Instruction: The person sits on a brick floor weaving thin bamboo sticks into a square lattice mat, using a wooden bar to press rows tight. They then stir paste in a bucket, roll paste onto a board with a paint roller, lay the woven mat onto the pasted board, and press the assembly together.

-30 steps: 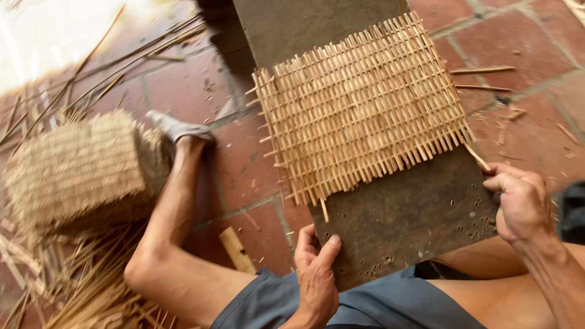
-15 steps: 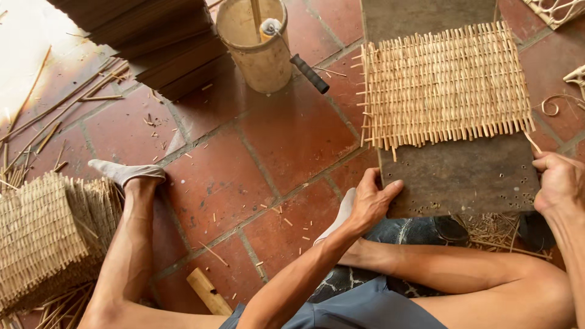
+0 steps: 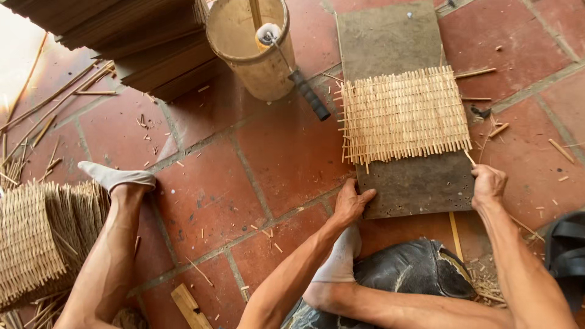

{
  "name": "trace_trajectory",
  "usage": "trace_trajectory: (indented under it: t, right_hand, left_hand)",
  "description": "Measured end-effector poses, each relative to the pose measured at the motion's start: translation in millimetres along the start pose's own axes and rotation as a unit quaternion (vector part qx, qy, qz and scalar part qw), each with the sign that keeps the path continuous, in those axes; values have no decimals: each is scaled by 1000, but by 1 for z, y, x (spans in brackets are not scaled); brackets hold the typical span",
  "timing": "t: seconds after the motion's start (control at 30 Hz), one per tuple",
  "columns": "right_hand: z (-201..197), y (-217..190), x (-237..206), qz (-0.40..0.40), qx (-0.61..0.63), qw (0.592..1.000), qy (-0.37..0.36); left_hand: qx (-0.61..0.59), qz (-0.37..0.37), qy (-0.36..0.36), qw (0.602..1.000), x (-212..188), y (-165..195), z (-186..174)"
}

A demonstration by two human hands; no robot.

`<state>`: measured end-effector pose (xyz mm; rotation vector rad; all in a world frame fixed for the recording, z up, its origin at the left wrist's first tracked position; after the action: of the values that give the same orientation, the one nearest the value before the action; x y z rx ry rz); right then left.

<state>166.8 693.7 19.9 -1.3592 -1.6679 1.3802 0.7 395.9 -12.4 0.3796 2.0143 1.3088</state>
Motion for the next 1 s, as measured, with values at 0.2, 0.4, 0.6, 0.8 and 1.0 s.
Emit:
trace_trajectory:
  t: [0.2, 0.4, 0.6, 0.8, 1.0]
  right_hand:
    - [26, -2, 16, -88, -114, 988, -59]
    - [17, -3, 15, 22, -237, 969, -63]
    - [15, -18, 0, -19, -87, 994, -61]
    - [20, -24, -18, 5, -105, 993, -48]
    - [15, -24, -12, 50, -128, 983, -119]
  left_hand:
    - [98, -12, 12, 995, 13, -6, -2]
    - [174, 3, 46, 984, 18, -11, -1]
    - [87, -8, 73, 993, 11, -15, 2]
    - [55, -116, 31, 991, 7, -15, -13]
    - [29, -119, 30, 992, 10, -21, -27]
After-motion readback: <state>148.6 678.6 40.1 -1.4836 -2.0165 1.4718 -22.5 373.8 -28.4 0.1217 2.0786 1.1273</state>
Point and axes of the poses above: each hand's wrist, its own x-axis towards the middle knuckle, its own z-axis out of the palm, y = z × x, the point moved 4 cm from there along x, towards the middle knuckle
